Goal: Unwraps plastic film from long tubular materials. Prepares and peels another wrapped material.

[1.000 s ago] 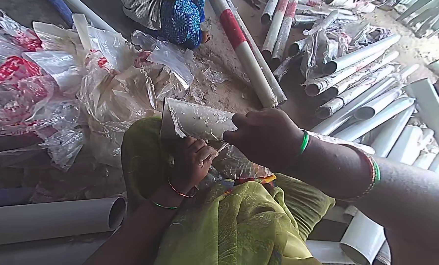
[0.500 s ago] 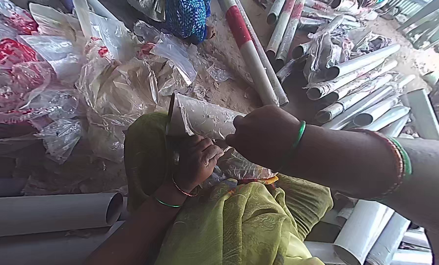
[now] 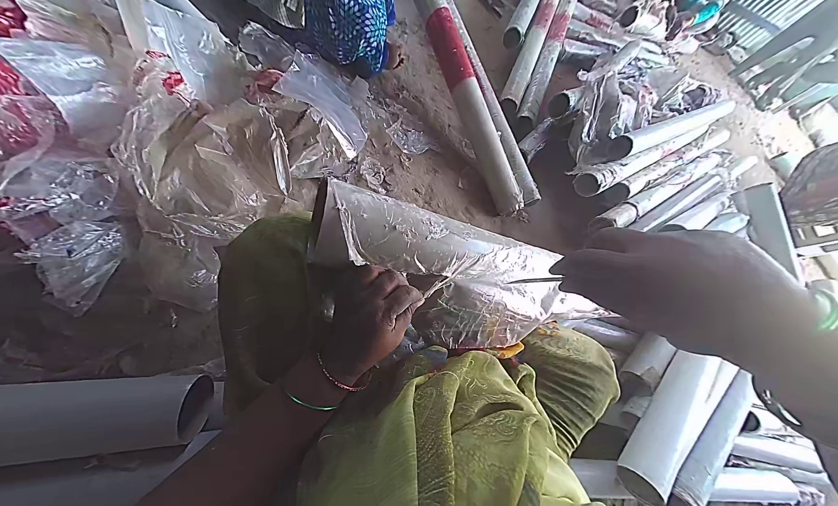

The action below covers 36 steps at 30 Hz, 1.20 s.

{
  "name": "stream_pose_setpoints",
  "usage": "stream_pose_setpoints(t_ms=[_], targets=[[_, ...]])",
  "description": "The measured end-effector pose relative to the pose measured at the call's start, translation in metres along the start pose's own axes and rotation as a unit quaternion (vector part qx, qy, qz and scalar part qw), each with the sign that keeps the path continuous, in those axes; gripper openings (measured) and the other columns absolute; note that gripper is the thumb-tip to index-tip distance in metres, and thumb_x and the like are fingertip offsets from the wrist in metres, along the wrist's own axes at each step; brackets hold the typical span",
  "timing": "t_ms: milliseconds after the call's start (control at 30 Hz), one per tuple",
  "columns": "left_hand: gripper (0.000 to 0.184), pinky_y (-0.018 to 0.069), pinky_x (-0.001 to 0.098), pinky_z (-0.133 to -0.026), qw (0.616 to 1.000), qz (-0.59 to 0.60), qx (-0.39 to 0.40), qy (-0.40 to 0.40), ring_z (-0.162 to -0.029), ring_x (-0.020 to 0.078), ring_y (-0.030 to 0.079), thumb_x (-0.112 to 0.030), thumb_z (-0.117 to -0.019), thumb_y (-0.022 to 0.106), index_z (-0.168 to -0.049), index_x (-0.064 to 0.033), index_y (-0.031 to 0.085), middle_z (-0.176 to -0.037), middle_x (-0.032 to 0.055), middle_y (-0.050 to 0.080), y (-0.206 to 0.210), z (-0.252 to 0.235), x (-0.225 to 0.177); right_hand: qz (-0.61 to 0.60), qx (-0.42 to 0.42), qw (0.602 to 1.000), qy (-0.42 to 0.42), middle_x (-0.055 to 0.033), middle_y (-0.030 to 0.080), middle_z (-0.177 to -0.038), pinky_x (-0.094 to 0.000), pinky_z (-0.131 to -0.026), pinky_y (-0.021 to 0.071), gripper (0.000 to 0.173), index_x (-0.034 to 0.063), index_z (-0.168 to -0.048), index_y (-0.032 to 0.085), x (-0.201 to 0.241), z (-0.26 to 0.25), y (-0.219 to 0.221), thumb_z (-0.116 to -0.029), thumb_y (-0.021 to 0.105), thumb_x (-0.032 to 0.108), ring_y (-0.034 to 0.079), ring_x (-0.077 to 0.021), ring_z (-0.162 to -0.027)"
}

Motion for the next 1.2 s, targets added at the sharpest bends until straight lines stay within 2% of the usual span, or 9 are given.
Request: stream_pose_setpoints(t_ms=[100,267,367,433,533,767,900,1100,1200], targets=[[0.022,0.0473,0.0408,-0.086,1.0,-0.003,0.016,-0.008,-0.094,0.0266,0.066,-0.028,-0.0954,0.064,-0.087,-0.0135,0.078,-0.099,0.0071,0.075,0.0,-0.002,-0.005,-0.096,-0.055,0.993,0.03,-0.006,0.068,-0.088,-0.0479,-0.048,0.0488,0.023,0.0166,-0.105,0.077,-0.006,0.015,-0.001,-0.0954,0.062,0.03,0.065,-0.026,-0.061],[0.027,0.0471,0.0386,-0.085,0.999,0.024,0.011,-0.045,-0.089,0.0243,0.065,-0.028,-0.0968,0.062,-0.108,-0.009,0.077,-0.092,0.0058,0.077,-0.005,-0.004,-0.006,-0.212,-0.123,0.966,0.078,-0.0047,0.072,-0.091,-0.0441,-0.055,0.0525,0.026,0.0141,-0.105,0.078,-0.021,0.033,0.033,-0.0963,0.061,0.032,0.068,-0.0206,-0.069],[0.026,0.0513,0.0372,-0.08,0.999,-0.004,0.026,-0.034,-0.085,0.0259,0.068,-0.021,-0.0991,0.057,-0.102,-0.0077,0.079,-0.087,0.008,0.077,-0.004,-0.009,-0.011,-0.307,-0.167,0.93,0.112,-0.0029,0.072,-0.094,-0.0401,-0.063,0.0551,0.025,0.0129,-0.106,0.078,-0.028,0.043,0.062,-0.0952,0.064,0.031,0.068,-0.0151,-0.075],[0.025,0.0544,0.0348,-0.078,0.999,-0.017,0.028,-0.01,-0.085,0.0271,0.07,-0.015,-0.0987,0.055,-0.099,-0.0073,0.079,-0.091,0.0104,0.076,-0.007,-0.016,-0.017,-0.384,-0.196,0.891,0.142,0.0014,0.071,-0.095,-0.0262,-0.069,0.0544,0.025,0.0122,-0.107,0.077,-0.031,0.051,0.084,-0.0962,0.064,0.03,0.065,-0.0038,-0.078],[0.022,0.052,0.0358,-0.08,0.997,-0.057,0.018,0.052,-0.091,0.0284,0.067,-0.013,-0.0986,0.056,-0.1,-0.0107,0.078,-0.099,0.0109,0.075,-0.014,-0.028,-0.028,-0.507,-0.248,0.805,0.182,0.0059,0.069,-0.091,-0.0106,-0.063,0.0476,0.023,0.0063,-0.106,0.075,-0.033,0.06,0.117,-0.0971,0.064,0.025,0.055,0.0087,-0.068],[0.022,0.0391,0.0566,-0.107,0.97,-0.15,0.126,0.146,-0.12,0.0399,0.061,-0.029,-0.0964,0.064,-0.107,-0.0167,0.078,-0.118,0.0143,0.071,0.013,-0.054,-0.029,-0.66,-0.302,0.653,0.218,0.0147,0.067,-0.084,-0.0116,-0.061,0.0475,0.022,0.0099,-0.107,0.073,-0.025,0.073,0.183,-0.0984,0.063,0.028,0.054,0.0092,-0.064],[0.021,0.0434,0.0515,-0.104,0.962,-0.141,0.14,0.188,-0.118,0.0367,0.063,-0.03,-0.0966,0.064,-0.103,-0.0155,0.078,-0.116,0.0132,0.072,0.018,-0.06,-0.029,-0.677,-0.314,0.625,0.228,0.0127,0.069,-0.091,-0.0133,-0.067,0.0512,0.023,0.0088,-0.109,0.072,-0.025,0.08,0.206,-0.0984,0.063,0.028,0.059,0.0083,-0.072],[0.019,0.0482,0.046,-0.106,0.959,-0.117,0.132,0.222,-0.117,0.0323,0.068,-0.02,-0.1006,0.06,-0.096,-0.011,0.076,-0.111,0.0122,0.076,0.019,-0.06,-0.032,-0.659,-0.32,0.639,0.234,0.0049,0.069,-0.101,-0.0158,-0.079,0.0532,0.025,0.0052,-0.11,0.074,-0.027,0.084,0.213,-0.0985,0.062,0.024,0.063,0.0056,-0.087],[0.022,0.05,0.0417,-0.105,0.956,-0.139,0.105,0.237,-0.113,0.0278,0.071,-0.021,-0.1036,0.057,-0.094,-0.0082,0.072,-0.105,0.0113,0.077,0.019,-0.063,-0.035,-0.656,-0.321,0.645,0.222,0.0041,0.07,-0.099,-0.0152,-0.077,0.0531,0.025,0.0048,-0.11,0.074,-0.028,0.085,0.211,-0.0989,0.061,0.024,0.062,0.0055,-0.085]])
Point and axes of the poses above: each hand's wrist, its own z-axis away from the middle knuckle, its own y-axis out of the palm, x = y × z, the point moved 10 cm from there along -z, towards the middle knuckle
